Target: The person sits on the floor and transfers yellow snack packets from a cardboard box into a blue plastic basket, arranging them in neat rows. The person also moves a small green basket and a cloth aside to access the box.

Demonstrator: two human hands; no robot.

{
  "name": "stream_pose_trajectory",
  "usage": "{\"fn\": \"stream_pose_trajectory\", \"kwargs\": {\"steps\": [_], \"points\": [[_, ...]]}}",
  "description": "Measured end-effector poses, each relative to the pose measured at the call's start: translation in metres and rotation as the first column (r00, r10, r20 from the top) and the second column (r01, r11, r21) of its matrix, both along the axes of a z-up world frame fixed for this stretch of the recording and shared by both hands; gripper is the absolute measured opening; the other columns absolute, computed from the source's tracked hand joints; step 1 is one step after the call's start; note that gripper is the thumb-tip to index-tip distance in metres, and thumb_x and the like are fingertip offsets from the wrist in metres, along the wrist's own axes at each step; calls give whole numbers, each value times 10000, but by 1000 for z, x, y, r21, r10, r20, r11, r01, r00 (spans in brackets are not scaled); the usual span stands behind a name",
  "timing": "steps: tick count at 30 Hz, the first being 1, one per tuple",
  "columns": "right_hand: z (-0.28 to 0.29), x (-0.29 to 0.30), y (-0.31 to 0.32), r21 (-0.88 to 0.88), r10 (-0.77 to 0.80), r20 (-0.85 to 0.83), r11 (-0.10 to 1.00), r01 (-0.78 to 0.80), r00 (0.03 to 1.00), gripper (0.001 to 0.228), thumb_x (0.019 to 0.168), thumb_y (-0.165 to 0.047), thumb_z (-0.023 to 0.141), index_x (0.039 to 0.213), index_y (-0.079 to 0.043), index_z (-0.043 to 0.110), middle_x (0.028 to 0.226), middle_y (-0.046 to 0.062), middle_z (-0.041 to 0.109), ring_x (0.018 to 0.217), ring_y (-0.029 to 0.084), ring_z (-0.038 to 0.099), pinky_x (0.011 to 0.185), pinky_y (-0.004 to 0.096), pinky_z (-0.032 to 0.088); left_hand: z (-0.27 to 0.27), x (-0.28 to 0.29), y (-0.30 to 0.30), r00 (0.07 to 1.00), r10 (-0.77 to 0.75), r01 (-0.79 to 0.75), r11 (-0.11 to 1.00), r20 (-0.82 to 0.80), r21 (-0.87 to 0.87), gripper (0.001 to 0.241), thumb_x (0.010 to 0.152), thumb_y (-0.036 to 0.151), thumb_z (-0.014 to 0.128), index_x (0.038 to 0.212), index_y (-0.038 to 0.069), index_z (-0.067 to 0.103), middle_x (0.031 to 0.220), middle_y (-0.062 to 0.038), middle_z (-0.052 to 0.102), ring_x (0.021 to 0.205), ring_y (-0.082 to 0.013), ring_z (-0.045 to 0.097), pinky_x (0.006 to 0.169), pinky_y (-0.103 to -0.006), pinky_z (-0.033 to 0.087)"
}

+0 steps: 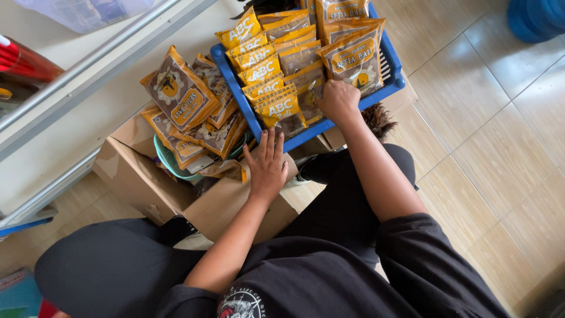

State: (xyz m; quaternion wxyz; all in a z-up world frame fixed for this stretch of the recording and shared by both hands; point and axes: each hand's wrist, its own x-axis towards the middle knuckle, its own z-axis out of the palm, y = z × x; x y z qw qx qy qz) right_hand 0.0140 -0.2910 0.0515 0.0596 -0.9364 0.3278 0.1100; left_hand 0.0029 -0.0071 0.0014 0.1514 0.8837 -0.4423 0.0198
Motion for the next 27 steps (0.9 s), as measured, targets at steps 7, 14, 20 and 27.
{"fn": "stream_pose_trajectory", "kwargs": {"steps": [7,14,20,27], "points": [[-36,14,-6,-10,14,167,1000,-12,986,389,818,-324,803,997,-1,680,919,193,744,870,365,735,723,459,583,-1,1,-2,1000,-6,5,1000,11,9,841,912,388,689,1612,138,294,1704,-114,153,1572,-251,144,1182,-738,136],[-2,1,-7,54,47,212,997,-60,976,435,804,-403,844,961,-22,705,938,204,731,909,376,713,773,480,564,2,1,-1,1000,2,-2,1000,-12,10,832,903,368,698,1603,145,309,1706,-94,163,1575,-240,146,1179,-736,143],[35,-31,-41,-15,-150,246,987,159,958,567,743,-484,878,1112,-99,683,1030,148,721,997,334,684,786,469,529,4,2,-1,1000,-6,7,999,2,-46,838,900,340,715,1606,146,309,1704,-85,184,1580,-244,148,1175,-740,167],[12,-52,-82,-51,-201,193,975,214,960,1107,537,-654,950,1319,-12,500,1195,196,675,1151,363,618,1000,619,371,0,2,-2,999,-9,9,1000,32,-13,841,917,356,702,1615,130,292,1702,-101,184,1576,-241,135,1162,-757,173]]}}
